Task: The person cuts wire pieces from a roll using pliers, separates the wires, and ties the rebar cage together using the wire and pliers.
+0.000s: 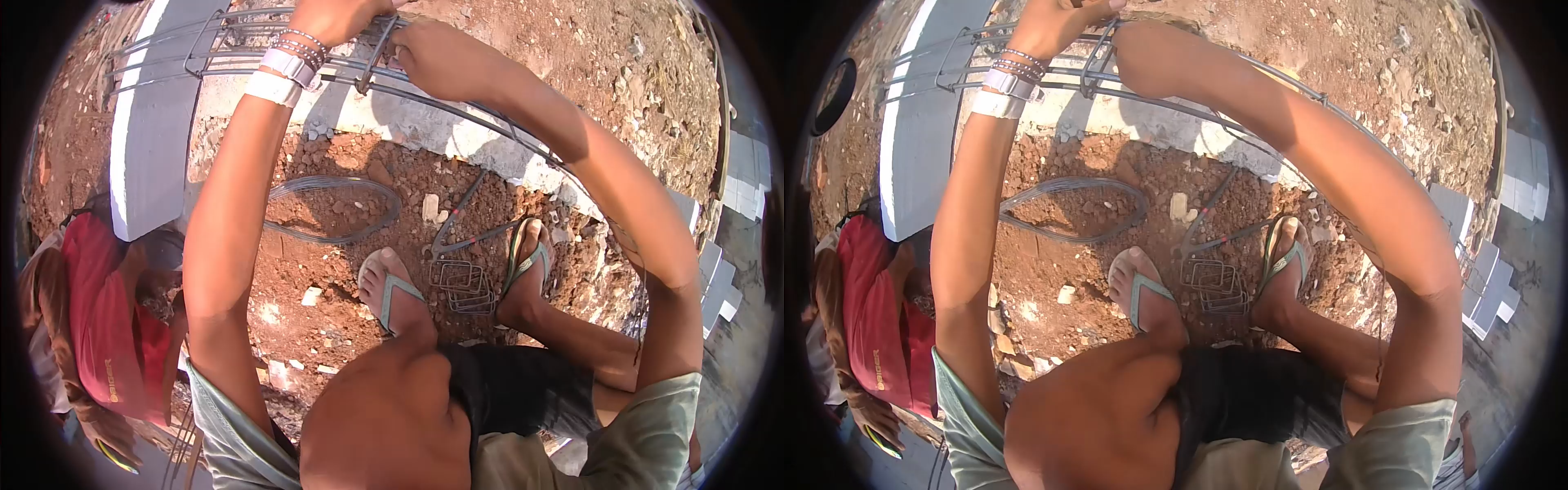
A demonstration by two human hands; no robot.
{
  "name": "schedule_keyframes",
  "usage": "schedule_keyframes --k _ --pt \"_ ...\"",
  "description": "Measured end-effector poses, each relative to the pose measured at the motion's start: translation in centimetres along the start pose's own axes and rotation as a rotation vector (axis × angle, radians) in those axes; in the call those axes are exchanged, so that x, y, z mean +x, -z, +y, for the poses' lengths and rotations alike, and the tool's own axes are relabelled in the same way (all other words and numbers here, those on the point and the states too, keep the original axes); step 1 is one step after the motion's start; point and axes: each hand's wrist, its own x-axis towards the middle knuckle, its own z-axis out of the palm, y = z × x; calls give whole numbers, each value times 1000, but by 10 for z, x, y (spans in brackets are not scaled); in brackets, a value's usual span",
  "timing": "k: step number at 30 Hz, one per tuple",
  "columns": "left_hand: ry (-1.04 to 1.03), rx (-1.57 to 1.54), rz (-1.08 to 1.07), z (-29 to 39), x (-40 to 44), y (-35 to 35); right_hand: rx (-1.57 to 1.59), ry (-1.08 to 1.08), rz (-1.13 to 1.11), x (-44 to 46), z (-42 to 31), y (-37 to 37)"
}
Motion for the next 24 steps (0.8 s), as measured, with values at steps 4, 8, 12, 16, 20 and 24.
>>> schedule_keyframes --k 4,8,12,16,20,24 --pt "83 47 46 9 4 -2 -85 1 -134 4 -10 17" --pt "118 62 44 -9 16 -13 -75 77 32 -8 -16 27" --pt "147 41 -34 -60 37 -34 -3 187 81 -13 -13 37" --pt "203 -107 -119 -76 40 -31 91 87 -140 -13 -13 63" --pt "172 -304 -131 -9 0 -4 155 291 -185 -7 6 86" --pt "17 -349 -47 3 -11 -3 -299 200 -359 29 6 140"
